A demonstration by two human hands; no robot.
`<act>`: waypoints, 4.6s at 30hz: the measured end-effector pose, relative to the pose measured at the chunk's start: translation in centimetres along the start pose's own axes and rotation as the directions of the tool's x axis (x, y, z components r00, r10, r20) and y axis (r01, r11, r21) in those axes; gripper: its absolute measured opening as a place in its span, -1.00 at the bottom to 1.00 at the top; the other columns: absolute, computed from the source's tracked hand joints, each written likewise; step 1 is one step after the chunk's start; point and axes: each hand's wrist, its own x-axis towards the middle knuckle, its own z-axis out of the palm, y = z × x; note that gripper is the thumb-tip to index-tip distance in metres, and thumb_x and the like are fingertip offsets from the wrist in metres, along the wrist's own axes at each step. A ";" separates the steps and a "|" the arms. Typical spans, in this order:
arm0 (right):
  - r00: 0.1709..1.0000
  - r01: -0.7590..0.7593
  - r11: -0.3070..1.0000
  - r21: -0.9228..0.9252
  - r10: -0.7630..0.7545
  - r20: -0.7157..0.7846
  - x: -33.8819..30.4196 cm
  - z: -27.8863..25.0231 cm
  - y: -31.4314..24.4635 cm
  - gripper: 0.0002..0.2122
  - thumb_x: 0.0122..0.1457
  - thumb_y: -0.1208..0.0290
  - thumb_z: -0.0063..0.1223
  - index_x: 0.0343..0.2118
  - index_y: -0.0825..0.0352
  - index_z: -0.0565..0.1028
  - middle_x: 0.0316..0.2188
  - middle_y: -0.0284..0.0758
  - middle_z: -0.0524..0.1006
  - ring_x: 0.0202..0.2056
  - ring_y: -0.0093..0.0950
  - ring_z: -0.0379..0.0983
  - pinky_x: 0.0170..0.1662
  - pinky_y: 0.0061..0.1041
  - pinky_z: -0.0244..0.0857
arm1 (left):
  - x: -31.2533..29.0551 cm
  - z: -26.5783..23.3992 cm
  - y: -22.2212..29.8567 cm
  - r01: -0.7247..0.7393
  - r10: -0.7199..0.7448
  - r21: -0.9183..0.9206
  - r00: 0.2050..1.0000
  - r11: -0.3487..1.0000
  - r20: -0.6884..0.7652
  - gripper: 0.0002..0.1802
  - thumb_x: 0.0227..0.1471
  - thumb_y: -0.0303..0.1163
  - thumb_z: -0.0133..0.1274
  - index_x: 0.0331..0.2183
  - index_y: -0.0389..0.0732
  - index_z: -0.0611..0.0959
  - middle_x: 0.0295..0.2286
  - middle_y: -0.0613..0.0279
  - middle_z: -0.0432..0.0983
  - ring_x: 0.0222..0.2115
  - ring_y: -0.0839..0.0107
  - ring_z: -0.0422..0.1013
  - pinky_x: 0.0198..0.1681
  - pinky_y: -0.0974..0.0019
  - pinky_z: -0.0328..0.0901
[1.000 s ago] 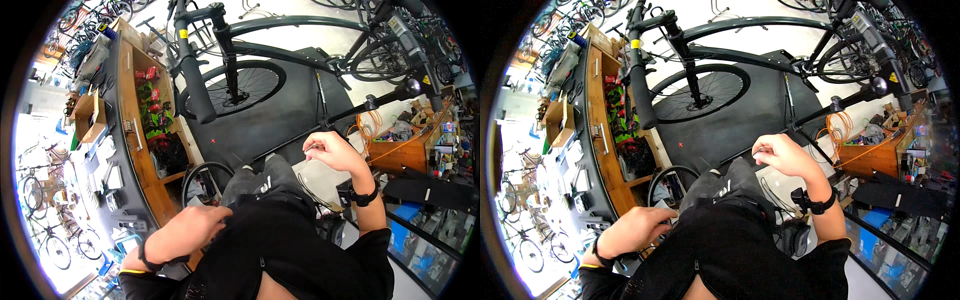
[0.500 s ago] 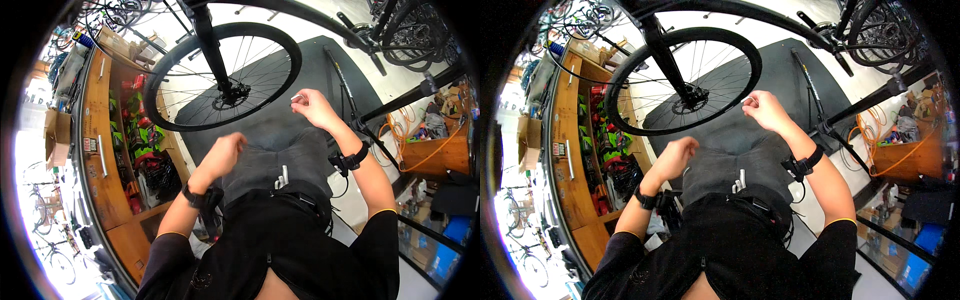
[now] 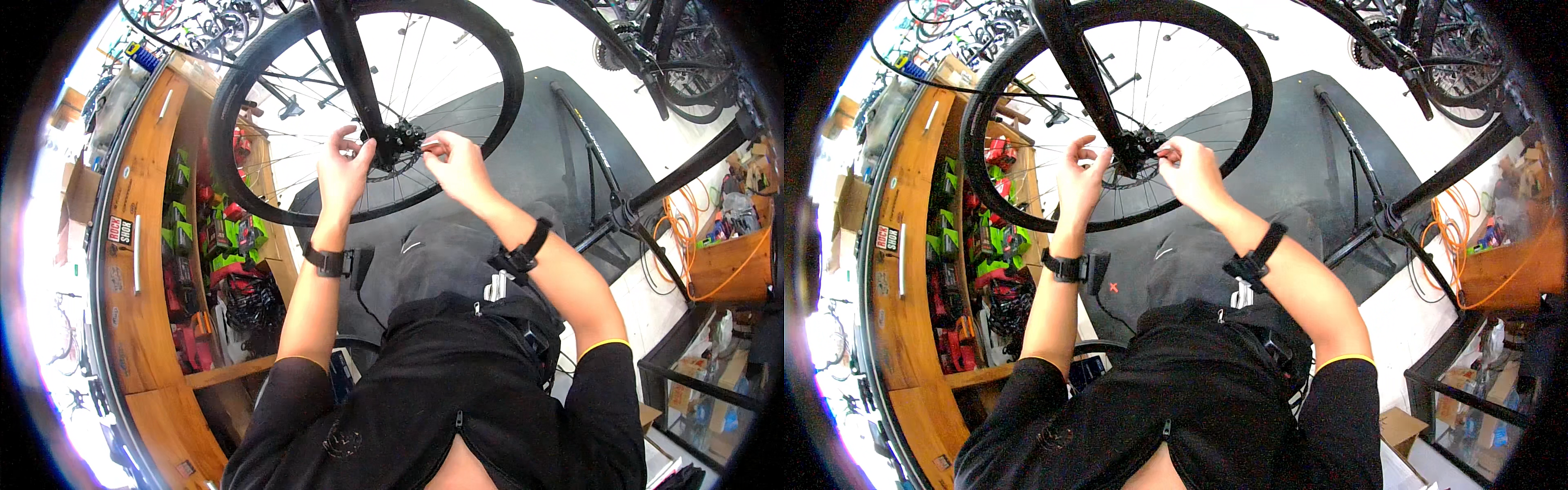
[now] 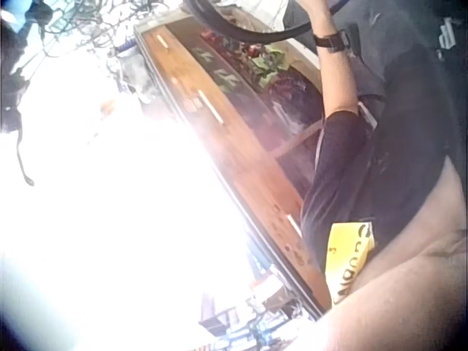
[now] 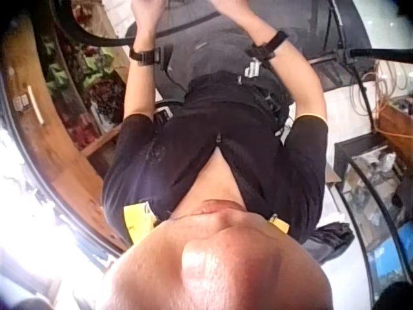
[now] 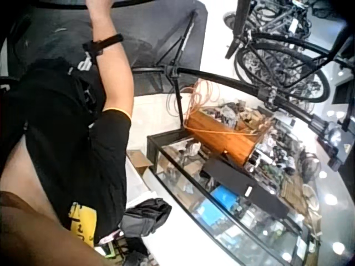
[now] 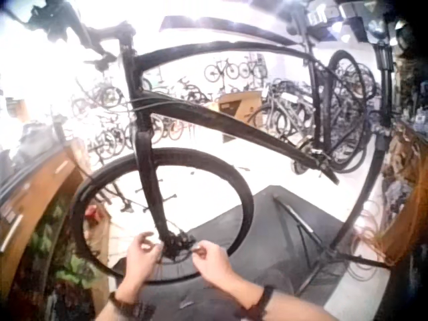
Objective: The person mounts a bicycle frame onto a repair stand and installs the front wheel. They use a hex key to tighten the axle nuts and adjust the brake caliper, then rotate the wheel to check alignment. The person also handles a small plastic bag containing parts and adjusts the handlebar stem.
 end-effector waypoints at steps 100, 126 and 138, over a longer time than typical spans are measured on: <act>0.812 -0.547 0.654 0.524 0.567 0.140 2.4 8.5 1.4 -0.61 0.26 0.11 0.02 -0.52 0.37 0.46 -0.64 -0.45 0.39 -0.58 -0.63 0.27 -0.50 -0.54 0.15 | 5.8 1.5 -2.3 0.165 0.014 -0.379 0.904 0.910 0.428 -0.81 0.07 -0.52 0.14 -0.25 -0.40 0.58 -0.35 0.20 0.56 -0.33 0.51 0.45 -0.23 0.45 0.32; 0.891 -0.408 0.715 0.568 0.447 0.077 1.6 9.0 1.9 -0.76 0.24 0.31 0.09 -0.48 0.37 0.47 -0.63 -0.46 0.45 -0.57 -0.68 0.32 -0.45 -0.63 0.21 | 5.7 0.9 -1.8 0.164 0.032 -0.356 0.874 0.920 0.485 -0.68 0.01 -0.58 0.15 -0.14 -0.41 0.53 -0.29 0.14 0.59 -0.27 0.45 0.49 -0.12 0.39 0.35; 0.901 -0.379 0.842 0.385 0.431 -0.056 1.6 9.2 1.9 -0.81 0.20 0.41 0.11 -0.49 0.38 0.40 -0.55 -0.43 0.49 -0.49 -0.66 0.38 -0.42 -0.58 0.25 | 6.0 1.1 -1.8 0.122 0.027 -0.283 0.881 0.951 0.473 -0.63 -0.12 -0.61 0.23 -0.19 -0.42 0.55 -0.35 0.12 0.60 -0.32 0.44 0.50 -0.20 0.38 0.38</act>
